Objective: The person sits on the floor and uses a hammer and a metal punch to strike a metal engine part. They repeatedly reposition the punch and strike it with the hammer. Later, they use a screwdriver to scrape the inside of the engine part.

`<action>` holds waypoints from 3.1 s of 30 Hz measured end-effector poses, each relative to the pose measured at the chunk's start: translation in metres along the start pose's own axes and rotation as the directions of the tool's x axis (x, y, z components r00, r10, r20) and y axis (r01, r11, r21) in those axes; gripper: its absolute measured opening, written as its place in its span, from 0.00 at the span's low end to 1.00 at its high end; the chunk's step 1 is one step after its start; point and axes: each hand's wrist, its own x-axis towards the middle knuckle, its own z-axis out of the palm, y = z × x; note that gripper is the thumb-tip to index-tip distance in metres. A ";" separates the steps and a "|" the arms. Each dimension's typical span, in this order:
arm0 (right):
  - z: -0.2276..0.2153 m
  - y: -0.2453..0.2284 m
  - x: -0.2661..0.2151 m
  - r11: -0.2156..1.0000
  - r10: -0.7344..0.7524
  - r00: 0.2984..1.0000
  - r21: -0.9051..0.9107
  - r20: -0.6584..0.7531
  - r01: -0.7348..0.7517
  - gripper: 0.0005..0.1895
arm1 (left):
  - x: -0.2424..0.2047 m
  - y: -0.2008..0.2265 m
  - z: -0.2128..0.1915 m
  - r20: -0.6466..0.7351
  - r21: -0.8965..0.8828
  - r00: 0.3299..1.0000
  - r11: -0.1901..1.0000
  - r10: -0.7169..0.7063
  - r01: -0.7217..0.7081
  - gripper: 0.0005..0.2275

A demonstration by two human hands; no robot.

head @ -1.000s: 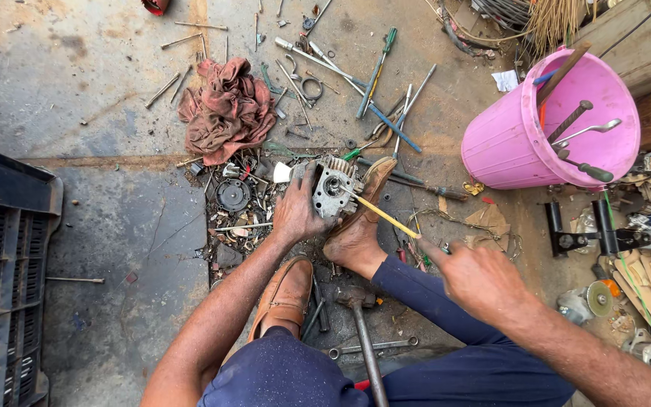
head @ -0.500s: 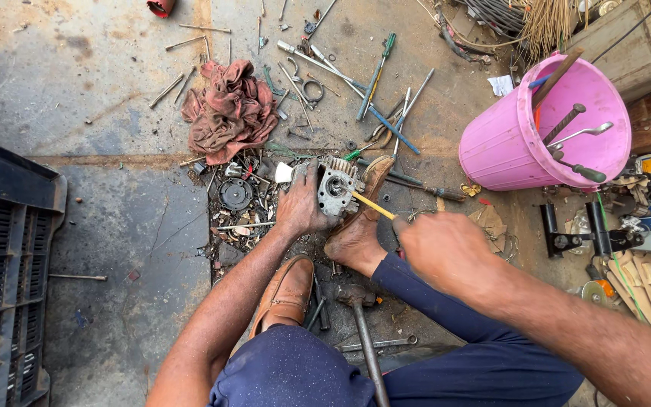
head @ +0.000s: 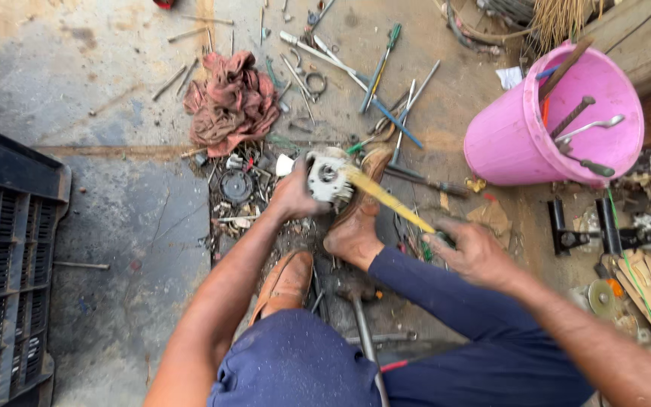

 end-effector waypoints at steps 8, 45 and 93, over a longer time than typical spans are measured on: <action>0.040 0.024 0.003 0.985 -0.164 0.971 0.016 -0.172 0.169 0.18 | 0.002 -0.015 0.017 -0.086 0.072 0.968 0.971 0.235 -0.230 0.62; 0.010 0.005 -0.017 0.963 0.069 0.984 -0.268 0.162 -0.023 0.29 | 0.004 0.006 0.000 -0.097 0.091 0.941 0.944 0.325 -0.317 0.64; 0.077 -0.005 -0.033 0.988 -0.131 0.980 -0.105 -0.149 0.116 0.27 | 0.009 0.003 0.006 -0.142 0.147 0.916 0.923 0.376 -0.357 0.64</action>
